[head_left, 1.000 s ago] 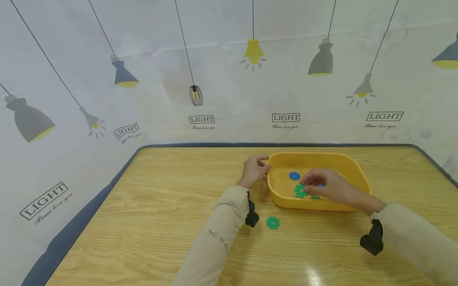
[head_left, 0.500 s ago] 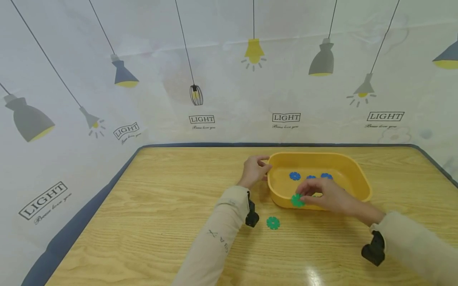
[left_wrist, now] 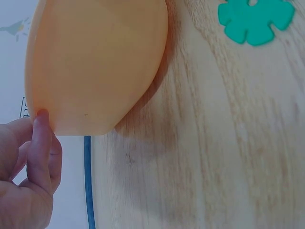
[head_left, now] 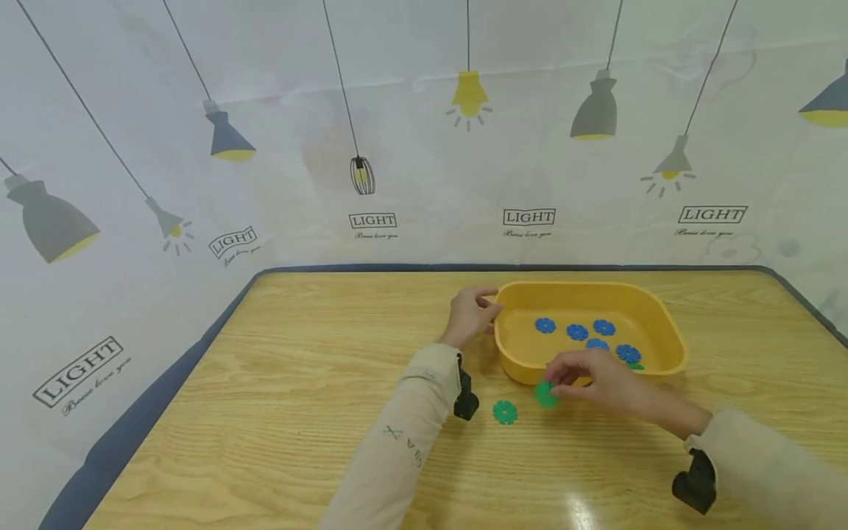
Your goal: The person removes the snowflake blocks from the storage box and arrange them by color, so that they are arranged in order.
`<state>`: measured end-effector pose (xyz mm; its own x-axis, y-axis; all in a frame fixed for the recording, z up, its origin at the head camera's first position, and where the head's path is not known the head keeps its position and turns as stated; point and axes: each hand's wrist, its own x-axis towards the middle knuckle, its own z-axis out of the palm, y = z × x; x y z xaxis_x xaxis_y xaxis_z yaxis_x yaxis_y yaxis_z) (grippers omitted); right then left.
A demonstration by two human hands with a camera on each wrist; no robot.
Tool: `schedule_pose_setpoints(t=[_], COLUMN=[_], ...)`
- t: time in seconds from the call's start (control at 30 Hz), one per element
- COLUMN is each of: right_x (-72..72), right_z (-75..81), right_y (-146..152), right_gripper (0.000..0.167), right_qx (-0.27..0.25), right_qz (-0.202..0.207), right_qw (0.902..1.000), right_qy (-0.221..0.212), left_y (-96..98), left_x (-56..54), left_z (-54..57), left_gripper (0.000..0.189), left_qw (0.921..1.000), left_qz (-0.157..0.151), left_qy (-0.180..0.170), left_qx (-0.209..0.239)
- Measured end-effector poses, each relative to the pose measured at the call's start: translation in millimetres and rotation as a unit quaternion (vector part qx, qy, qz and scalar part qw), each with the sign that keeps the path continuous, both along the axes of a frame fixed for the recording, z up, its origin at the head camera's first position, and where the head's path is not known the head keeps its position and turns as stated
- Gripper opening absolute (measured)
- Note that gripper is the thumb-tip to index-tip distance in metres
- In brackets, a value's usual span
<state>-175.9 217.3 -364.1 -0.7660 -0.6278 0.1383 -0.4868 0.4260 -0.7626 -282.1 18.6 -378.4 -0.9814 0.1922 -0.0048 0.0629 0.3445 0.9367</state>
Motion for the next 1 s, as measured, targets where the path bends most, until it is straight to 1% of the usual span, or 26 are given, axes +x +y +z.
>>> schedule_pose_setpoints(t=[0.13,0.23,0.3,0.33,0.43,0.53,0.57,0.6,0.77,1.0], right_x=[3.8,6.4,7.8,8.3,8.4,6.8,6.0,5.2,2.6,3.4], right_z=[-7.8,-13.7,-17.9,-20.1,-26.4,-31.9,-33.5,-35.1,-42.6,-48.0], right_y=[-2,-3,-3,-3,-4,-5,-5,-5,-6,-11], right_gripper=[0.011,0.013,0.013,0.013,0.012,0.01,0.01,0.01,0.01,0.009], right_qx=[-0.003,-0.01,-0.014,-0.016,-0.009,0.012,0.018,0.025,0.039,0.038], right_qz=[0.021,0.033,0.033,0.032,0.02,0.003,-0.001,-0.007,-0.028,-0.045], right_qw=[0.9995,0.9989,0.9988,0.9987,0.9988,0.9991,0.9991,0.9989,0.9986,0.9979], right_qy=[-0.023,-0.031,-0.034,-0.037,-0.044,-0.041,-0.039,-0.039,-0.023,0.027], left_y=[-0.6,-0.8,-0.9,-1.4,-1.0,-0.4,0.3,0.4,0.6,-0.2], left_x=[0.3,-0.3,-1.3,-2.4,-4.0,-4.5,-3.8,-3.3,-1.6,0.5], left_z=[-0.2,-0.3,-0.4,-1.8,-2.6,-3.6,-2.5,-2.4,-1.8,-0.6], left_gripper=[0.034,0.034,0.034,0.033,0.033,0.033,0.033,0.034,0.034,0.035], left_qw=[1.0,1.0,0.9999,0.9999,0.9999,0.9999,0.9998,0.9998,0.9999,1.0], left_qz=[-0.001,-0.001,-0.001,-0.005,-0.005,-0.001,0.003,0.004,0.003,0.0], left_qy=[0.002,-0.008,-0.015,-0.01,-0.014,-0.011,-0.018,-0.017,-0.009,-0.005], left_qx=[0.0,0.002,0.004,0.007,0.007,0.008,0.006,0.007,0.005,0.006])
